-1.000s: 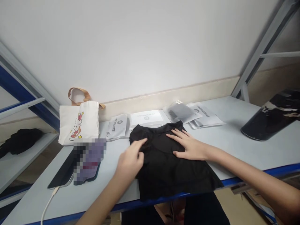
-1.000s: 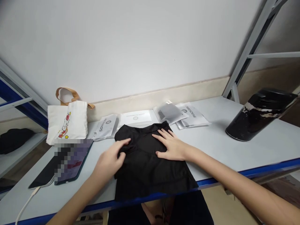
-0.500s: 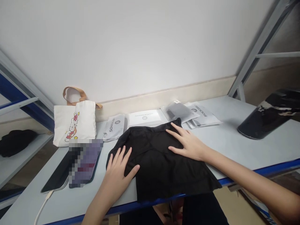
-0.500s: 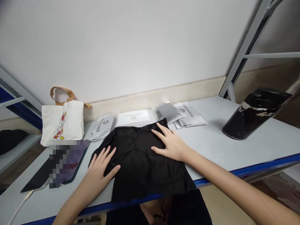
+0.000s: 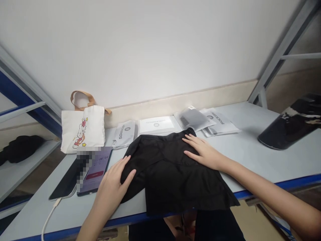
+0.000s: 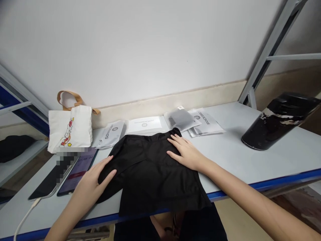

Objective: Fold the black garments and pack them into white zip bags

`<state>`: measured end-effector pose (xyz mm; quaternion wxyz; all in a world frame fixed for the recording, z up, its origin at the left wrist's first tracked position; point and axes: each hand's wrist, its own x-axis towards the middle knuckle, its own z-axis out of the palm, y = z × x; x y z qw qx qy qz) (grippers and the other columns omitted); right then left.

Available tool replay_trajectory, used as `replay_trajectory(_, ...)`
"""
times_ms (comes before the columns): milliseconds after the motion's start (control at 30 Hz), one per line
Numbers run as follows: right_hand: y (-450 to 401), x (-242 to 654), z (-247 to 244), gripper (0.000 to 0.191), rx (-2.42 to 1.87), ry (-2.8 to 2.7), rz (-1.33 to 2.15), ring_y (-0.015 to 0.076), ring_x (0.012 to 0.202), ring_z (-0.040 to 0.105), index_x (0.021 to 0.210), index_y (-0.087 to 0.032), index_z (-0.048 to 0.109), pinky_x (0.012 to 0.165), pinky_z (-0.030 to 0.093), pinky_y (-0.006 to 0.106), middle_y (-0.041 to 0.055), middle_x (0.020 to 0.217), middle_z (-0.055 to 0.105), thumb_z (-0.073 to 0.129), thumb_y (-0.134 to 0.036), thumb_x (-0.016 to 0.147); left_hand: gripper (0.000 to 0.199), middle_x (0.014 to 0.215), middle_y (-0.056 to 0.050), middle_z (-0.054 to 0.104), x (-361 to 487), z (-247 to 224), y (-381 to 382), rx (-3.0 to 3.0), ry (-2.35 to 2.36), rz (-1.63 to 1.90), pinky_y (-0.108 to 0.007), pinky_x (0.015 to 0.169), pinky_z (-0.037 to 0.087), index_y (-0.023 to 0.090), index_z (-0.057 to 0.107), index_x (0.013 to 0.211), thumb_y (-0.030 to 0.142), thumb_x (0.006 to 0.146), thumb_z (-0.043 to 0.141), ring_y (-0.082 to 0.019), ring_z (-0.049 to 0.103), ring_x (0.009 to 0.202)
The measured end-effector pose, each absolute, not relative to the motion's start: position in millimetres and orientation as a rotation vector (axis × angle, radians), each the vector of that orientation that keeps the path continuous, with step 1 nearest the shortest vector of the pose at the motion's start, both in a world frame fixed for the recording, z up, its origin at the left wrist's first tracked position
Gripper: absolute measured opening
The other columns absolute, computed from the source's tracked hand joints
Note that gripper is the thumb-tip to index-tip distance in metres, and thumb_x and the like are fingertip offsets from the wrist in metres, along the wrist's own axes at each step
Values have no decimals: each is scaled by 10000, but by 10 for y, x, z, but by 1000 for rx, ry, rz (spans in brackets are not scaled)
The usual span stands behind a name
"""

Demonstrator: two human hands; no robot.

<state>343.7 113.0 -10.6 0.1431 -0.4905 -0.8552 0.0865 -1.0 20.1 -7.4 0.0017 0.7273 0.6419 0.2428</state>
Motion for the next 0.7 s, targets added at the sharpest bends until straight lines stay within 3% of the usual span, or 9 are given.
replay_trajectory(133, 1128, 3424, -115, 661, -1427, -2452, 291, 254, 1395, 180, 1392, -178, 382, 1133, 201, 446, 84, 1500, 288, 297, -600, 891, 591, 1313, -70, 530, -464, 71, 145, 2012, 2510, 894, -462, 1000, 391, 240, 428, 1328, 565, 834, 443, -310, 474, 1209)
replay_trajectory(233, 1127, 3413, -111, 659, -1419, -2450, 272, 260, 1392, 186, 1386, -176, 393, 1133, 199, 446, 88, 1491, 308, 303, -598, 888, 959, 1372, -177, 448, -1103, 130, 222, 1554, 2915, 658, -584, 939, 382, 119, 245, 1429, 693, 706, 503, -469, 377, 1238)
replay_trajectory(300, 1133, 3413, -116, 668, -1426, -2458, 261, 260, 1394, 180, 1390, -170, 387, 1133, 196, 446, 92, 1493, 303, 297, -601, 888, 1043, 1376, -209, 431, -1502, 65, 331, 1463, 2799, 471, -557, 959, 375, 74, 162, 1448, 706, 690, 498, -458, 408, 1225)
replay_trajectory(433, 1149, 3420, -132, 675, -1439, -2470, 259, 253, 1395, 179, 1396, -171, 377, 1133, 196, 443, 92, 1499, 289, 287, -606, 888, 1063, 1279, -208, 533, -1909, -168, 540, 1461, 2653, 423, -487, 971, 391, 77, 152, 1450, 713, 674, 504, -403, 486, 1187)
replay_trajectory(700, 1148, 3418, -134, 665, -1440, -2479, 240, 253, 1394, 183, 1393, -176, 384, 1127, 208, 450, 94, 1498, 290, 279, -601, 892, 989, 1290, -146, 543, -1592, -61, 489, 1492, 2848, 415, -540, 856, 438, 179, 181, 1443, 712, 669, 492, -478, 454, 1165)
